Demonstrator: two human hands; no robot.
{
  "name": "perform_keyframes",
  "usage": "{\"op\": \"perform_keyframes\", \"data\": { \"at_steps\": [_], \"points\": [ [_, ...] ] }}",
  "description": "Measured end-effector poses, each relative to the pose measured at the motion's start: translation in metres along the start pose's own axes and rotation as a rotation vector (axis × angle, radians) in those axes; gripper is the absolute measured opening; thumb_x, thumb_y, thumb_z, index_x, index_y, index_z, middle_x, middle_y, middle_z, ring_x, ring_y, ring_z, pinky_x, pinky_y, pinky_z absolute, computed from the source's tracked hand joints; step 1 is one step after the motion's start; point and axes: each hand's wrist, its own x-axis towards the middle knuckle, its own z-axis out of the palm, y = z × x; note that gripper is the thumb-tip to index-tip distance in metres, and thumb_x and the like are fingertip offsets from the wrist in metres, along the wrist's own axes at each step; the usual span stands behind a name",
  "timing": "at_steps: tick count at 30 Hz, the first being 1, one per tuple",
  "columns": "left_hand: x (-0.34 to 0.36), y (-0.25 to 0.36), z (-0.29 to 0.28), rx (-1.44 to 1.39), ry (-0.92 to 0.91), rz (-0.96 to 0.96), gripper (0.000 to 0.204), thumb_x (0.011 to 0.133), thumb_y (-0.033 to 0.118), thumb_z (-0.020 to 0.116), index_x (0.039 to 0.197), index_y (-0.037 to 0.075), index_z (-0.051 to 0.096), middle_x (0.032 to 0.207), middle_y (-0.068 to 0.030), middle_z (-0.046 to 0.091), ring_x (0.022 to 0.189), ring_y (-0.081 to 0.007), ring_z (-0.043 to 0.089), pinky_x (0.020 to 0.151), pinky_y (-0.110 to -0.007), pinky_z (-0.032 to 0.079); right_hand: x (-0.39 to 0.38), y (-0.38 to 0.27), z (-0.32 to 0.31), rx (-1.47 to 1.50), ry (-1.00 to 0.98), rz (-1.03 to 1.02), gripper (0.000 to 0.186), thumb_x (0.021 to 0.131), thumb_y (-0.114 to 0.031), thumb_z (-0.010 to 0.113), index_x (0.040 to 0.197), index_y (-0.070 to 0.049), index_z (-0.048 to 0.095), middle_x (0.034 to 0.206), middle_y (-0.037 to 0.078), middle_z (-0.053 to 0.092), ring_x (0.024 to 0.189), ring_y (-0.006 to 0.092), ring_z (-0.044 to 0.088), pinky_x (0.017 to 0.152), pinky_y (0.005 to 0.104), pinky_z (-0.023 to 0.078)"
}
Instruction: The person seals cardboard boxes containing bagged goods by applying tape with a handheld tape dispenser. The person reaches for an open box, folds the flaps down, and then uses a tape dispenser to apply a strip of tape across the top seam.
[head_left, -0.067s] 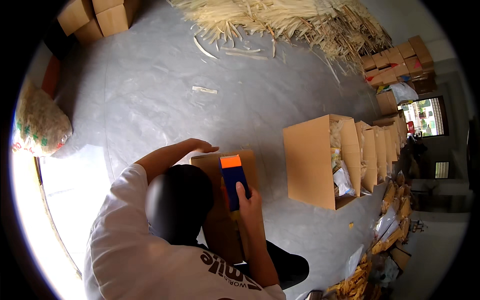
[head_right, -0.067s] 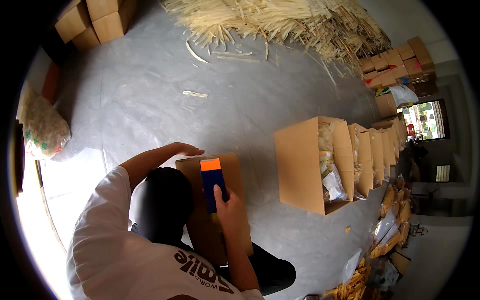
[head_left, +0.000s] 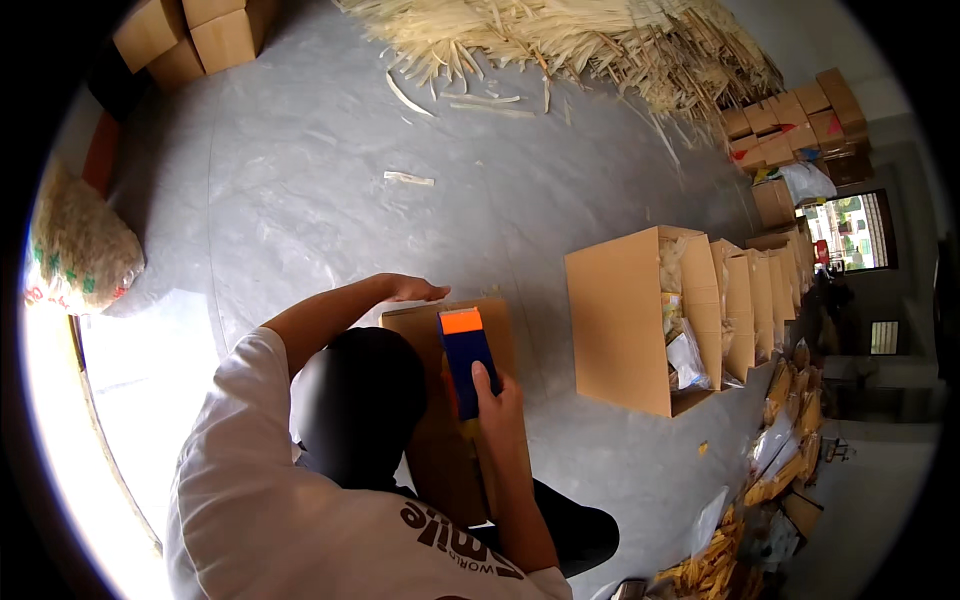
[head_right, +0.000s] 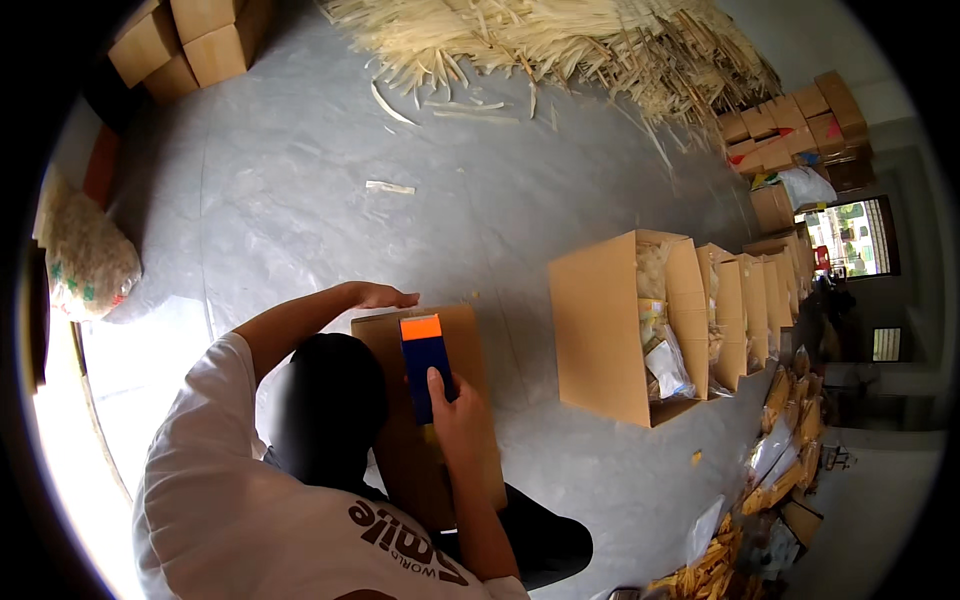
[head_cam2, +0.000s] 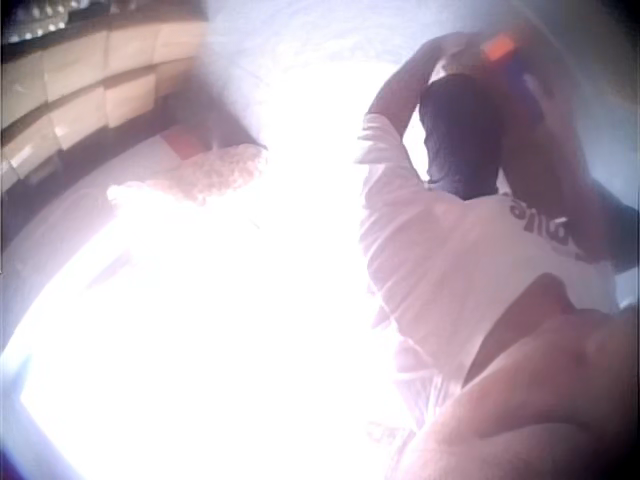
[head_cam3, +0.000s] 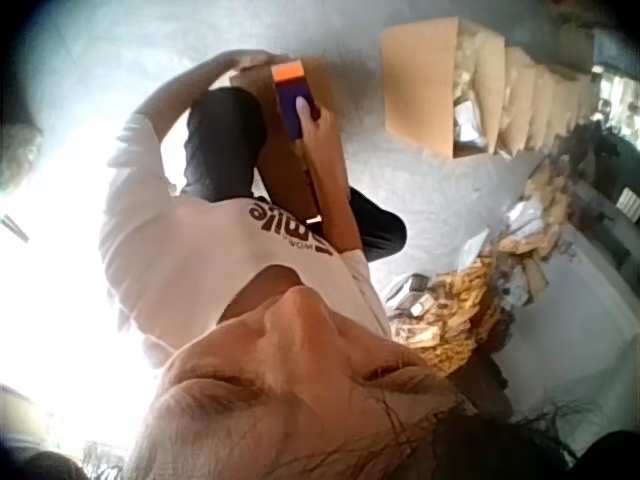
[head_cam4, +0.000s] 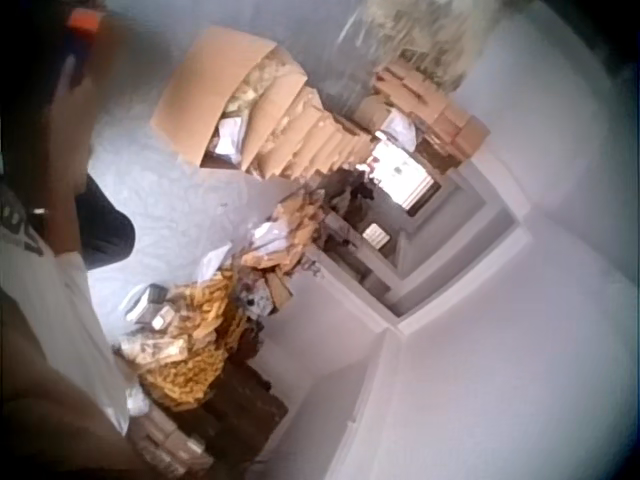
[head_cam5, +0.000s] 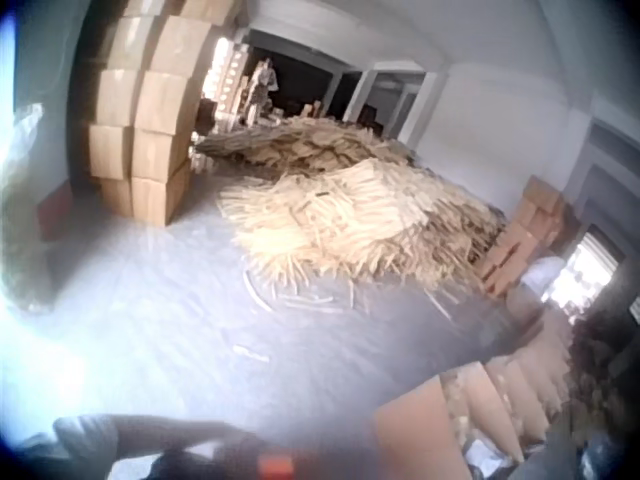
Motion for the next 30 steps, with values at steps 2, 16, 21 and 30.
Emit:
{"op": "perform_keyframes", "data": {
  "at_steps": [2, 16, 21, 30],
  "points": [
    [-0.05, 0.035, 0.023, -0.24, -0.047, 0.134, 0.074, 0.087, 0.065, 0.025, 0.132, 0.008, 0.041, 0.137, -0.0133, 0.038, 0.128, -0.0283, 0.033, 0.103, -0.038, 0.027, 0.001, 0.001, 0.005, -0.012, 0.008, -0.013, 0.037, 0.087, -0.035, 0.054, 0.09, -0.001, 0.065, 0.073, 0.012, 0.064, 0.068, 0.0213, 0.061, 0.065, 0.0306, 0.046],
    [-0.081, 0.079, 0.025, 0.705, 0.295, 0.219, 0.044, 0.094, 0.044, 0.029, 0.128, 0.021, 0.047, 0.121, -0.0149, 0.053, 0.115, -0.0341, 0.046, 0.097, -0.039, 0.038, -0.07, 0.043, -0.034, 0.277, -0.078, 0.008, 0.034, 0.085, -0.027, 0.061, 0.101, 0.003, 0.056, 0.081, 0.007, 0.061, 0.072, 0.0106, 0.057, 0.06, 0.0233, 0.045],
    [-0.029, 0.116, 0.027, 1.081, 0.29, 0.773, 0.04, 0.092, 0.037, 0.037, 0.126, 0.019, 0.046, 0.127, -0.0106, 0.047, 0.12, -0.0318, 0.038, 0.103, -0.042, 0.03, -0.067, 0.044, -0.028, 0.22, -0.095, 0.004, 0.033, 0.085, -0.025, 0.061, 0.103, 0.003, 0.056, 0.083, 0.007, 0.061, 0.073, 0.0114, 0.057, 0.064, 0.0245, 0.046],
    [-0.032, 0.161, 0.079, 1.341, 0.162, 0.463, 0.031, 0.074, 0.021, 0.049, 0.099, 0.019, 0.067, 0.108, -0.006, 0.056, 0.111, -0.028, 0.043, 0.093, -0.044, 0.037, -0.101, 0.049, -0.039, 0.253, -0.04, -0.097, 0.034, 0.085, -0.025, 0.06, 0.104, 0.003, 0.057, 0.086, 0.008, 0.062, 0.077, 0.0114, 0.056, 0.068, 0.0244, 0.045]
  ]
}}
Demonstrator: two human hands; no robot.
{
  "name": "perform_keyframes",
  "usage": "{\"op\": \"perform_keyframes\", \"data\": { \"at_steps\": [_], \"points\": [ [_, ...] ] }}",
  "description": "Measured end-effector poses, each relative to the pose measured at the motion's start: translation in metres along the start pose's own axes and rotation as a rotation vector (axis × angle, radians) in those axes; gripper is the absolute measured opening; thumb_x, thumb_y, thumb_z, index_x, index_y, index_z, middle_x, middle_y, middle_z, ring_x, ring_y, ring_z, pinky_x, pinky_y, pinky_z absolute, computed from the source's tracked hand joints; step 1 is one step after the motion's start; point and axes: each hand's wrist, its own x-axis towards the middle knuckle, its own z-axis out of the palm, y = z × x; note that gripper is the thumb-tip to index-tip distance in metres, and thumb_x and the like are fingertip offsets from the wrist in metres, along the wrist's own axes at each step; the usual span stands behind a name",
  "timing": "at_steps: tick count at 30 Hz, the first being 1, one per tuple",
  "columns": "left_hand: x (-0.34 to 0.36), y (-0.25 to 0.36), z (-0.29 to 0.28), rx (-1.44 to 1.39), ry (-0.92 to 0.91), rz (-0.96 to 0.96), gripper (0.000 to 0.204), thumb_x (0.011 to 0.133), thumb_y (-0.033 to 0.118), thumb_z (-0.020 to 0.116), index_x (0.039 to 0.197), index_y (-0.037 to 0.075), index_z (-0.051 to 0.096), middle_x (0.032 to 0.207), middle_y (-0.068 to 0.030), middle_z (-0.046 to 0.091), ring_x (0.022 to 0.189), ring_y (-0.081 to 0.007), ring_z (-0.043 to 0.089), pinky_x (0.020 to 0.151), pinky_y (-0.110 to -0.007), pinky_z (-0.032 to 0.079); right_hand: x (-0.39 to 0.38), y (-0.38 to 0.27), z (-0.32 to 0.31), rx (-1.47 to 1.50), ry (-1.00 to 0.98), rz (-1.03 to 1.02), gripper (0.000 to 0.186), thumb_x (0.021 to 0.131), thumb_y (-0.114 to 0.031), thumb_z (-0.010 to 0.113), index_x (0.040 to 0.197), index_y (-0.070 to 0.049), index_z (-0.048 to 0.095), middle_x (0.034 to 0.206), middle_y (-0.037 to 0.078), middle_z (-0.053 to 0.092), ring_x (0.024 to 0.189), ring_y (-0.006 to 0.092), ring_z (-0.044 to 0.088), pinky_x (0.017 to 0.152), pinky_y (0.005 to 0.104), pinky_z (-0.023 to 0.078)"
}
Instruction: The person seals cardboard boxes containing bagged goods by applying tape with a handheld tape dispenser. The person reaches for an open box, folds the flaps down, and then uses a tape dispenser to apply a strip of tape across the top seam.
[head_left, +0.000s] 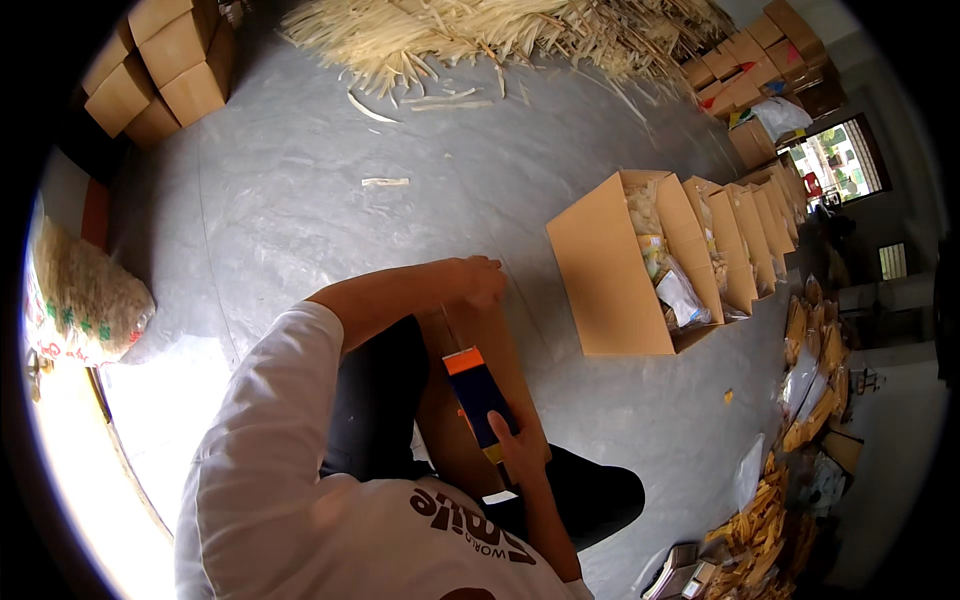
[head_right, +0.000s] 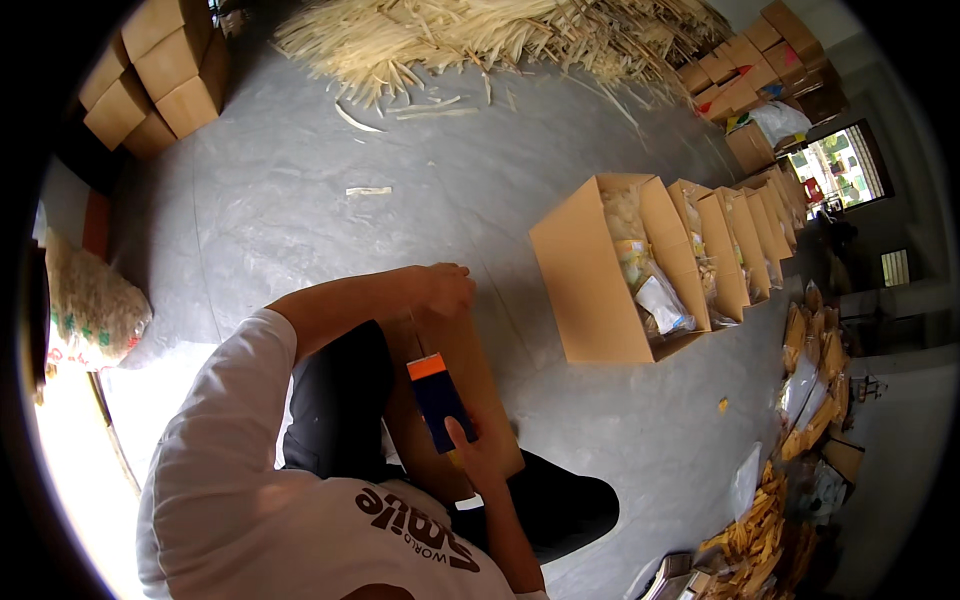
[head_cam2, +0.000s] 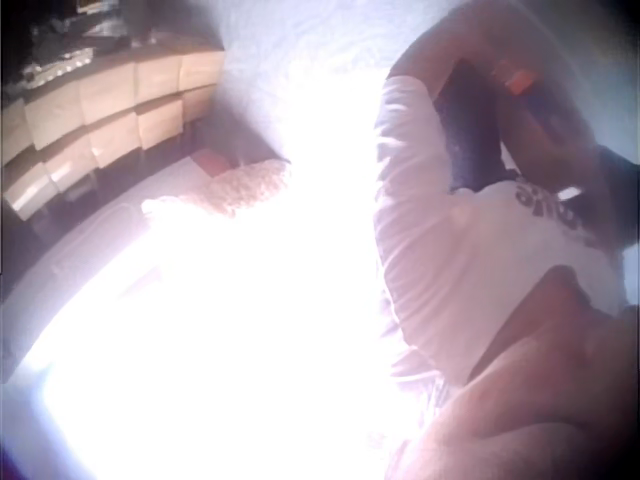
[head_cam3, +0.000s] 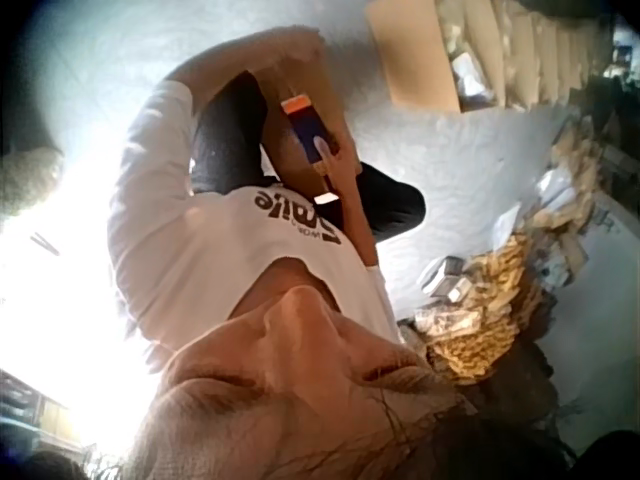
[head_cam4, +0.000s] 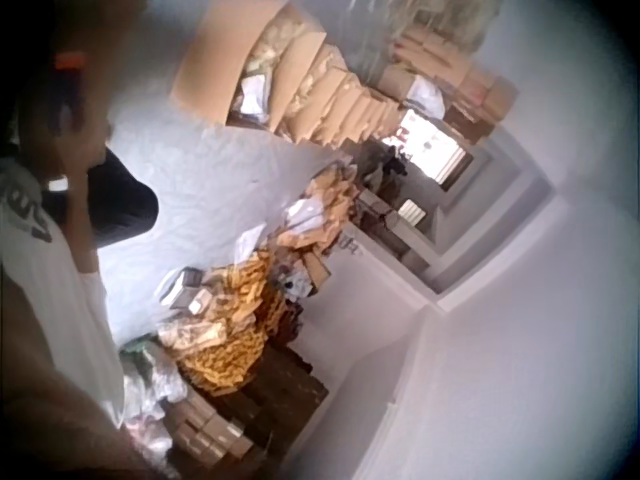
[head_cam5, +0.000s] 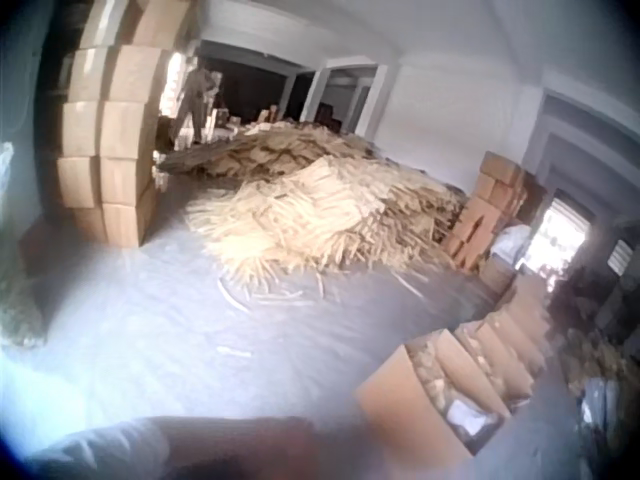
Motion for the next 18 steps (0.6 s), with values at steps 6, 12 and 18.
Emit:
{"op": "perform_keyframes", "data": {
  "at_steps": [6, 12, 18],
  "points": [
    [-0.008, -0.002, -0.005, -0.111, -0.021, 0.023, 0.03, 0.073, 0.032, 0.058, 0.098, 0.018, 0.066, 0.109, -0.0086, 0.052, 0.109, -0.0296, 0.041, 0.091, -0.042, 0.039, -0.039, 0.001, -0.035, -0.206, -0.01, 0.097, 0.033, 0.085, -0.026, 0.062, 0.098, 0.004, 0.058, 0.077, 0.009, 0.063, 0.07, 0.0112, 0.058, 0.061, 0.0247, 0.046],
    [-0.024, 0.005, -0.016, -0.002, -0.1, 0.018, 0.069, 0.052, 0.046, 0.076, 0.111, 0.016, 0.056, 0.115, -0.0089, 0.047, 0.113, -0.0295, 0.038, 0.092, -0.041, 0.036, -0.097, 0.028, -0.069, -0.284, -0.003, 0.175, 0.03, 0.081, -0.026, 0.064, 0.086, 0.003, 0.06, 0.065, 0.01, 0.062, 0.059, 0.0105, 0.057, 0.054, 0.0247, 0.044],
    [-0.019, 0.012, -0.011, 0.279, -0.188, 0.017, 0.101, 0.036, 0.038, 0.086, 0.123, 0.013, 0.041, 0.122, -0.0077, 0.042, 0.121, -0.0288, 0.032, 0.097, -0.041, 0.03, -0.122, 0.049, -0.072, -0.36, 0.1, 0.237, 0.029, 0.08, -0.025, 0.066, 0.074, 0.002, 0.058, 0.054, 0.008, 0.055, 0.051, 0.0082, 0.052, 0.047, 0.0256, 0.04]
  ]
}}
